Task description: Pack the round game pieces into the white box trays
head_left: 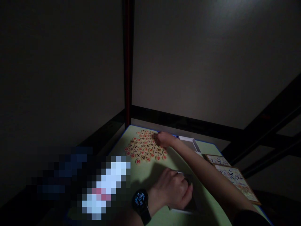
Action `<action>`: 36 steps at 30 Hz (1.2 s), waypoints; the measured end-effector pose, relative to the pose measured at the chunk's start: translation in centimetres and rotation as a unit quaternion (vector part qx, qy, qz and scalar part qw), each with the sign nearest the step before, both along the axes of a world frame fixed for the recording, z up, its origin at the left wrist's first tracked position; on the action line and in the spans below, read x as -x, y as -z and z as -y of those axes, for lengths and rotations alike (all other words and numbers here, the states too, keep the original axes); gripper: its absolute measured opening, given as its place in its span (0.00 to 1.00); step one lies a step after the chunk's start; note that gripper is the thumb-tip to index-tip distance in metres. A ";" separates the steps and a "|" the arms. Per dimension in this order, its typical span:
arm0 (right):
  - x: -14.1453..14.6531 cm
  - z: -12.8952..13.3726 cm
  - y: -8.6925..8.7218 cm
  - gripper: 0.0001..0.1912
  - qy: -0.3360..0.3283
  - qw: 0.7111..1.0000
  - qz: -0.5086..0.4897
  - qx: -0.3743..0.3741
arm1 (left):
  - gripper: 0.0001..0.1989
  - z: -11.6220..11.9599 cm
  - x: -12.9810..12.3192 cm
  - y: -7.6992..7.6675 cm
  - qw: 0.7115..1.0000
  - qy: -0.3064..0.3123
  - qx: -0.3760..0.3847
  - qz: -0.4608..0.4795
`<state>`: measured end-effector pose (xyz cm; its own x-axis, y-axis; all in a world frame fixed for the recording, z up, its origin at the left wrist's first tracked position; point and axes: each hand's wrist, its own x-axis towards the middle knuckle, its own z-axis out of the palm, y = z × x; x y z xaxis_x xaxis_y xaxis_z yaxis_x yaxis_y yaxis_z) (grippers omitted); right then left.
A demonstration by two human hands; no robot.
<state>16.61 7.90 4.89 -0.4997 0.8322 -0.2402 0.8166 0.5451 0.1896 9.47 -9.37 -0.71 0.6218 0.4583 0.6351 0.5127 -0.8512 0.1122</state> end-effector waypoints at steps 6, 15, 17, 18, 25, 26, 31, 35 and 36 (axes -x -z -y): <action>-1.0 1.0 0.6 0.12 -0.027 0.998 -0.035 -0.036 | 0.19 -1.2 0.4 -0.2 0.992 -0.039 0.082 0.086; -3.4 4.5 -0.5 0.13 -0.032 0.978 -0.178 -0.104 | 0.14 -4.9 1.8 -1.2 0.834 -0.219 0.262 0.433; -4.6 6.8 -0.6 0.12 -0.042 0.954 -0.273 -0.119 | 0.13 -5.7 2.2 -1.5 0.791 -0.220 0.317 0.474; -5.2 8.0 -0.6 0.12 -0.050 0.942 -0.310 -0.116 | 0.13 -5.9 2.2 -1.5 0.774 -0.203 0.351 0.485; -7.6 14.2 0.3 0.09 -0.033 0.928 -0.361 -0.091 | 0.23 -5.5 1.0 -0.9 0.723 0.044 0.517 0.456; -7.8 14.7 0.5 0.10 -0.022 0.926 -0.364 -0.095 | 0.23 -5.4 1.0 -0.8 0.721 0.050 0.518 0.458; -8.8 17.2 1.5 0.08 -0.002 0.916 -0.392 -0.086 | 0.20 -5.9 1.4 -0.2 0.729 0.013 0.479 0.489; -8.3 18.5 3.1 0.06 -0.012 0.930 -0.366 -0.036 | 0.15 -6.3 1.8 0.3 0.742 -0.019 0.455 0.492; -8.0 18.6 3.5 0.06 -0.003 0.938 -0.345 -0.035 | 0.14 -6.3 1.8 0.4 0.747 -0.025 0.452 0.487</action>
<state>24.65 -10.68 1.41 -0.5201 0.8310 0.1973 0.7553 0.5554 -0.3481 7.69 -3.07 -1.14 0.0350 0.9808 0.1916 -0.1594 -0.1838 0.9700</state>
